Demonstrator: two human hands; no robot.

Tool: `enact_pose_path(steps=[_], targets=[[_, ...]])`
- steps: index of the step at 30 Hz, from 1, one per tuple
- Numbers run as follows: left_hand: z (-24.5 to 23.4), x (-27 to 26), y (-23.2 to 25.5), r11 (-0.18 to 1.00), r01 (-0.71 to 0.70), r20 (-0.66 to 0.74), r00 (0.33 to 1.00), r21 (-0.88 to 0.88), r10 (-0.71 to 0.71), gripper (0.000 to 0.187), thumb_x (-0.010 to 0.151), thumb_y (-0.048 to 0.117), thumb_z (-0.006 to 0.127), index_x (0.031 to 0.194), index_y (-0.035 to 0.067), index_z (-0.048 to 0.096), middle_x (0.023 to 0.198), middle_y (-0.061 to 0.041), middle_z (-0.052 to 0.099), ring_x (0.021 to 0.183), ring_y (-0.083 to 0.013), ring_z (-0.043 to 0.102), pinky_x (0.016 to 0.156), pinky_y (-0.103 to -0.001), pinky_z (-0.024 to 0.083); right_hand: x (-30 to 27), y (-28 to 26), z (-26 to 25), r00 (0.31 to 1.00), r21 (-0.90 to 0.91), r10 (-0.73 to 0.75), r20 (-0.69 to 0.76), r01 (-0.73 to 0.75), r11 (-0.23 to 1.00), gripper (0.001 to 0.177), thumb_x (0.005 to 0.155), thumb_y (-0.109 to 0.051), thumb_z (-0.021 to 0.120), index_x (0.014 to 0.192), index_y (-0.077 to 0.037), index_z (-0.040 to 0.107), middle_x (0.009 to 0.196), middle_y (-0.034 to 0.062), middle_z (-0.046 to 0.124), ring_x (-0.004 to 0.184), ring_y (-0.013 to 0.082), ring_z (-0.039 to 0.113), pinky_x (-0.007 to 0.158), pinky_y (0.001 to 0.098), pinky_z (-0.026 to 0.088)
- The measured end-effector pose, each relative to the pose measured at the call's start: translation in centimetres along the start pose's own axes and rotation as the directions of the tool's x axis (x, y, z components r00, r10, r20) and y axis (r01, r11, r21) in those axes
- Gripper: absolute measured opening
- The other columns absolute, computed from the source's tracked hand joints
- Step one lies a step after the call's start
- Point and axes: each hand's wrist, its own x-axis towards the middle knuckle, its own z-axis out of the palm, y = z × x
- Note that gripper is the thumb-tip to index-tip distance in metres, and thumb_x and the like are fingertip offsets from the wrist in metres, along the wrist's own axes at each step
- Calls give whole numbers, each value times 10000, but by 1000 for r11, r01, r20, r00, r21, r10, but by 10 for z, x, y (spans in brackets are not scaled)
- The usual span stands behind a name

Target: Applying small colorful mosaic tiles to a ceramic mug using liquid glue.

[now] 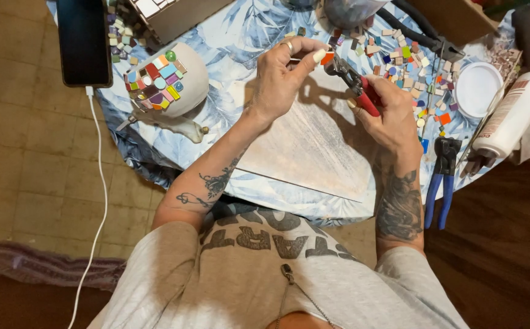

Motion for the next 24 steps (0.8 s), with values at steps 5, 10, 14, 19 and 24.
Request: enact_pose_path(steps=[5, 10, 14, 19, 24], targets=[[-1, -1, 4, 999, 34, 10, 999, -2, -34, 149, 841, 200, 497, 903, 115, 602, 766, 9, 628, 673, -76, 572, 587, -182, 486, 0, -1, -1, 1000, -14, -12, -6, 12, 1000, 357, 838, -247, 543, 1014, 62, 519, 855, 154, 547, 714, 261, 504, 627, 335, 412], [-1, -1, 6, 995, 85, 30, 996, -51, -84, 205, 820, 274, 515, 836, 106, 632, 688, 31, 607, 621, -65, 524, 565, -180, 434, 0, -2, -1, 1000, 3, -3, 9, 3, 1000, 340, 830, -206, 561, 1038, 59, 509, 885, 160, 544, 749, 270, 519, 647, 332, 429], [-2, -1, 3, 997, 60, 43, 997, -40, -59, 145, 815, 207, 549, 874, 101, 628, 747, 16, 645, 664, -62, 563, 574, -178, 443, -1, -1, 0, 1000, -12, 11, 13, -10, 1000, 357, 830, -231, 544, 1032, 60, 504, 857, 155, 535, 714, 262, 493, 619, 332, 408], [-2, 0, 0, 997, 55, 53, 997, -51, -52, 159, 815, 217, 544, 871, 92, 626, 757, 7, 646, 691, -77, 582, 601, -190, 455, 0, 1, 0, 1000, -31, -18, 12, 19, 999, 354, 817, -196, 559, 1042, 70, 500, 864, 164, 531, 723, 263, 495, 630, 334, 409], [-2, 0, 1, 997, 55, 56, 997, -45, -52, 140, 809, 184, 554, 878, 86, 628, 787, -1, 653, 720, -86, 590, 643, -201, 474, 0, -1, 1, 1000, -34, -3, 22, 4, 999, 379, 826, -225, 553, 1062, 66, 497, 884, 174, 531, 749, 278, 498, 655, 349, 412]])
